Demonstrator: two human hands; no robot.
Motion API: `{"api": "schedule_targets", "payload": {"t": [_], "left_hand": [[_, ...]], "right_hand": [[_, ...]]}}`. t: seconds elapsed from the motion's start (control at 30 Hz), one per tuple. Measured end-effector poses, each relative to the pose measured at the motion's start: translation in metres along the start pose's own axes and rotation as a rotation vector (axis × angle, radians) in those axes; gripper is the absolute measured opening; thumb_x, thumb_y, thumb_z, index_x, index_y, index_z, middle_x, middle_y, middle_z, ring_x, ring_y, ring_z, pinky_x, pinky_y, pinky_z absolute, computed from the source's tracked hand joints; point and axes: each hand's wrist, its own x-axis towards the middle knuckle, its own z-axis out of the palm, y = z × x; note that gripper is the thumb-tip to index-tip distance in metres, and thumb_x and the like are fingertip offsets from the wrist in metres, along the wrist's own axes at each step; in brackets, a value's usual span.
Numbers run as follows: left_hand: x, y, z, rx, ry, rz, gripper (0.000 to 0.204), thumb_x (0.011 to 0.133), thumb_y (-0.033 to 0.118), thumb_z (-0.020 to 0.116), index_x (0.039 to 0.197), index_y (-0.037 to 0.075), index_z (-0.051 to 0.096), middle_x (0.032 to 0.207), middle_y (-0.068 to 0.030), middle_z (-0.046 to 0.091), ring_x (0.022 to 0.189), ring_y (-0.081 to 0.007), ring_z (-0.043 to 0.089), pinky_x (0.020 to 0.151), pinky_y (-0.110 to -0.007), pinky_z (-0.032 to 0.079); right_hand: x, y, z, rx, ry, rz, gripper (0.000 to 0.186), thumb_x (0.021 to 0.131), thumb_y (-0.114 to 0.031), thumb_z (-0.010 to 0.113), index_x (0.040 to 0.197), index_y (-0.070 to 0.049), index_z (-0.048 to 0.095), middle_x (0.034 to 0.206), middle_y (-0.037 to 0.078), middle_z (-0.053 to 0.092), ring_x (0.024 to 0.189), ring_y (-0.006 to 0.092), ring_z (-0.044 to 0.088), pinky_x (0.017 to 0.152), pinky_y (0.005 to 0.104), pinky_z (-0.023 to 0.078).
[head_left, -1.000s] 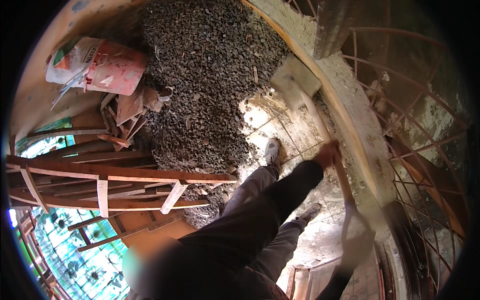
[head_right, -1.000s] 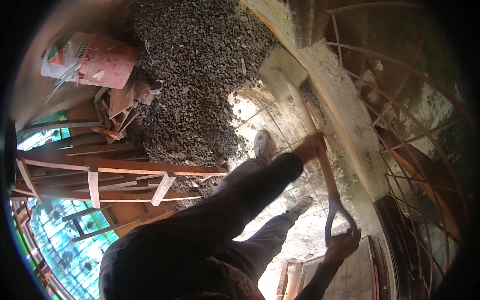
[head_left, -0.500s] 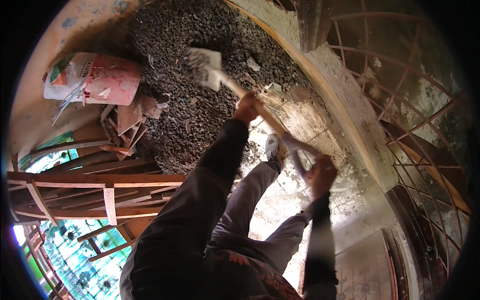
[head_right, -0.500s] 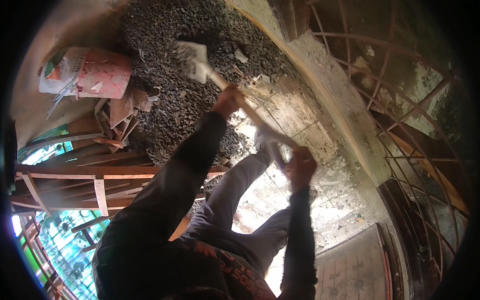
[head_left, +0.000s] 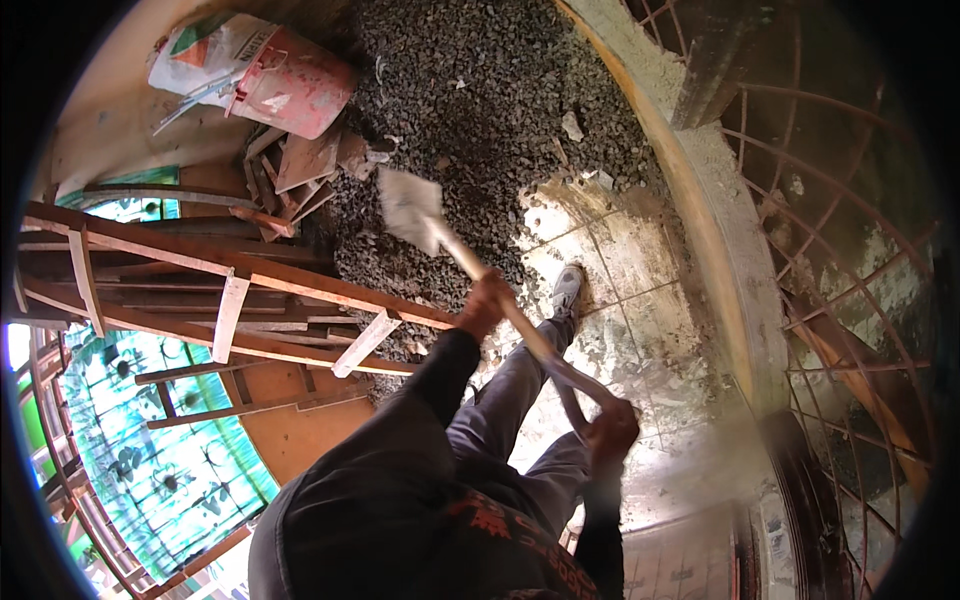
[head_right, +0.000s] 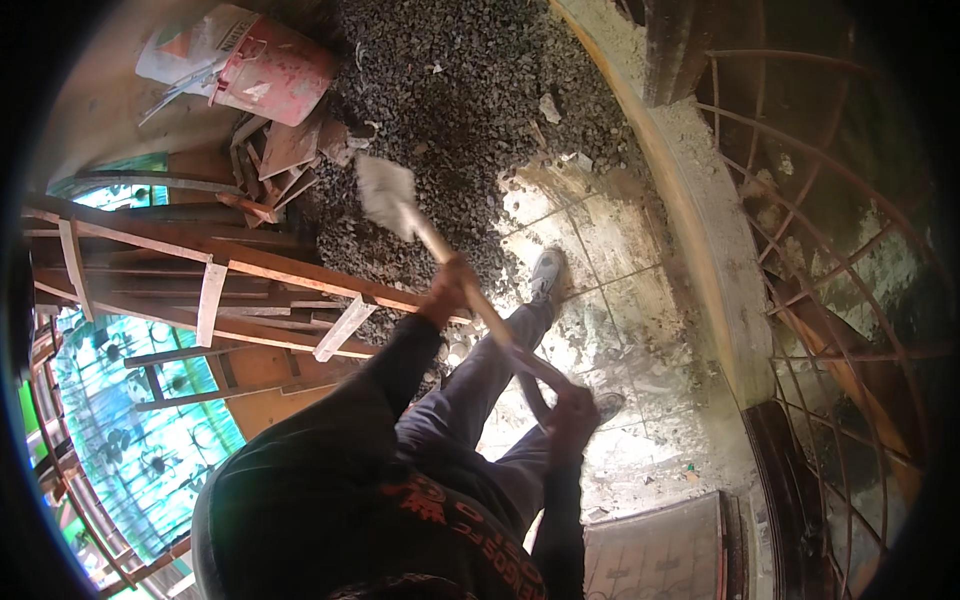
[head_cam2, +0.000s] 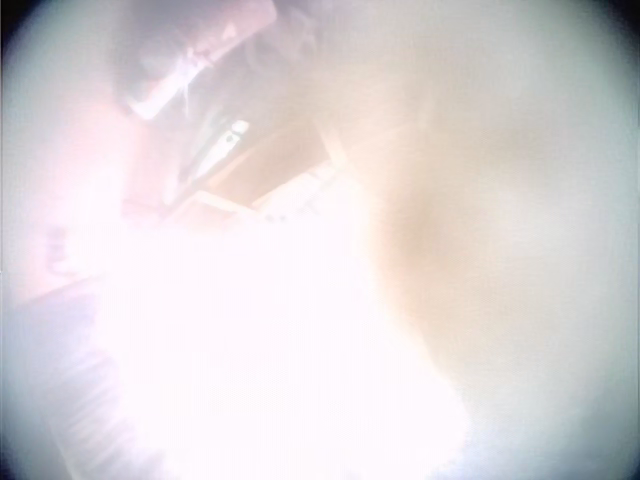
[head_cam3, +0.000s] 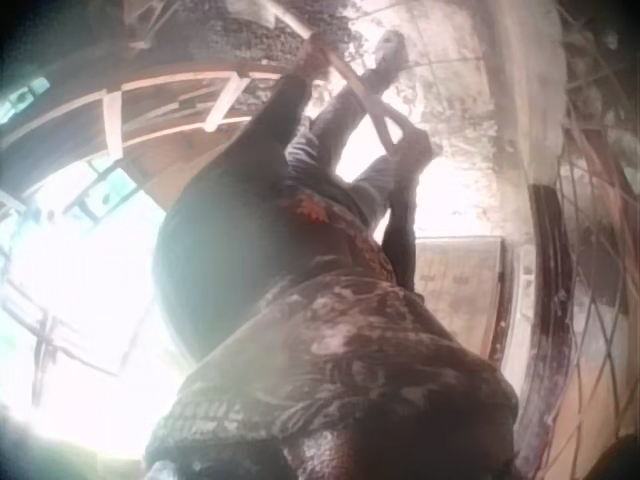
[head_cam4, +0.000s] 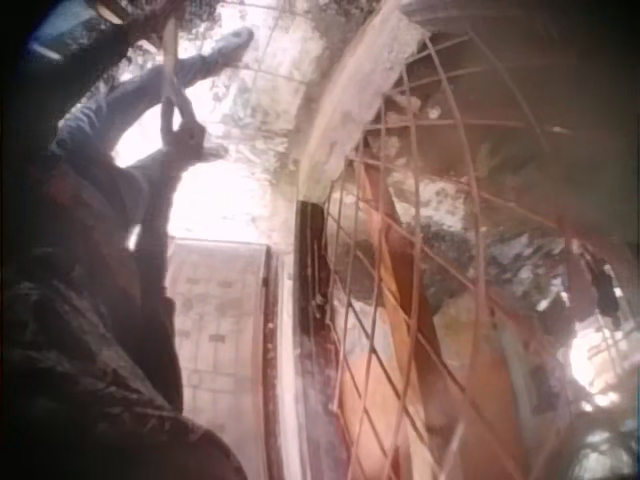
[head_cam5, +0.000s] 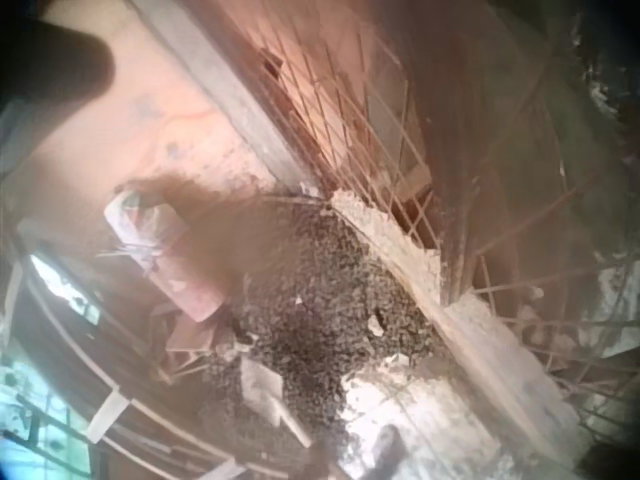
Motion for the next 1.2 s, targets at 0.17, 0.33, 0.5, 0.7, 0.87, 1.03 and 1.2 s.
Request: {"api": "schedule_targets", "payload": {"t": [0.17, 0.33, 0.5, 0.7, 0.87, 1.03, 1.2], "left_hand": [[0.020, -0.147, 0.078, 0.269, 0.278, -0.297, 0.018, 0.087, 0.015, 0.048, 0.069, 0.014, 0.046, 0.056, -0.0012, 0.044, 0.046, -0.0164, 0.044, 0.041, -0.033, 0.039], [0.032, -0.173, 0.158, 0.075, -0.207, -0.285, 0.010, 0.079, 0.003, 0.049, 0.072, 0.009, 0.051, 0.059, -0.0034, 0.046, 0.049, -0.0199, 0.048, 0.044, -0.035, 0.040], [0.151, -0.077, 0.153, 0.710, -0.524, 0.348, 0.013, 0.087, 0.011, 0.047, 0.082, 0.003, 0.055, 0.068, -0.0093, 0.054, 0.061, -0.0212, 0.056, 0.056, -0.035, 0.048], [0.148, -0.026, 0.200, -0.028, 0.002, -0.200, 0.008, 0.080, 0.010, 0.052, 0.078, 0.003, 0.049, 0.066, -0.0078, 0.047, 0.055, -0.0218, 0.050, 0.051, -0.036, 0.045], [0.136, 0.050, 0.132, 0.132, -0.313, 0.053, 0.014, 0.074, 0.001, 0.051, 0.078, 0.012, 0.042, 0.072, -0.0036, 0.043, 0.065, -0.0179, 0.047, 0.058, -0.032, 0.043], [0.091, 0.143, 0.016, -0.212, 0.086, -0.011, 0.010, 0.083, 0.006, 0.049, 0.080, 0.010, 0.040, 0.065, -0.0001, 0.043, 0.053, -0.0132, 0.046, 0.052, -0.030, 0.048], [0.034, 0.195, -0.043, -0.387, 0.030, -0.046, 0.022, 0.083, 0.013, 0.050, 0.063, 0.013, 0.041, 0.053, 0.0032, 0.042, 0.042, -0.0112, 0.043, 0.044, -0.026, 0.044]], "right_hand": [[0.002, 0.001, -0.094, -0.976, 0.194, -0.361, 0.013, 0.072, -0.016, 0.057, 0.079, -0.005, 0.053, 0.068, 0.011, 0.050, 0.061, 0.0302, 0.051, 0.057, 0.0393, 0.041], [0.040, -0.048, -0.132, -0.258, 0.384, 0.155, 0.026, 0.086, -0.031, 0.052, 0.078, -0.006, 0.048, 0.053, -0.001, 0.035, 0.044, 0.0090, 0.035, 0.039, 0.0244, 0.029], [0.146, -0.128, -0.037, 0.062, 0.366, 0.283, 0.030, 0.087, -0.035, 0.051, 0.075, -0.008, 0.047, 0.050, -0.004, 0.032, 0.039, 0.0061, 0.030, 0.036, 0.0226, 0.024], [0.187, -0.135, -0.023, 0.020, 0.328, 0.238, 0.028, 0.085, -0.033, 0.052, 0.075, -0.008, 0.048, 0.051, -0.002, 0.035, 0.040, 0.0076, 0.033, 0.035, 0.0245, 0.026], [0.195, -0.098, 0.002, -0.457, -0.026, -0.229, 0.024, 0.065, -0.006, 0.064, 0.087, -0.003, 0.053, 0.068, 0.010, 0.051, 0.060, 0.0231, 0.053, 0.050, 0.0351, 0.043], [0.134, -0.143, 0.109, -0.605, -0.073, -0.843, 0.027, 0.068, -0.015, 0.072, 0.088, -0.009, 0.056, 0.070, 0.008, 0.054, 0.059, 0.0268, 0.056, 0.049, 0.0372, 0.045], [0.073, -0.174, 0.148, -0.407, -0.209, -0.863, 0.030, 0.074, -0.027, 0.070, 0.069, -0.004, 0.052, 0.053, 0.010, 0.047, 0.047, 0.0162, 0.045, 0.043, 0.0292, 0.039]]}}
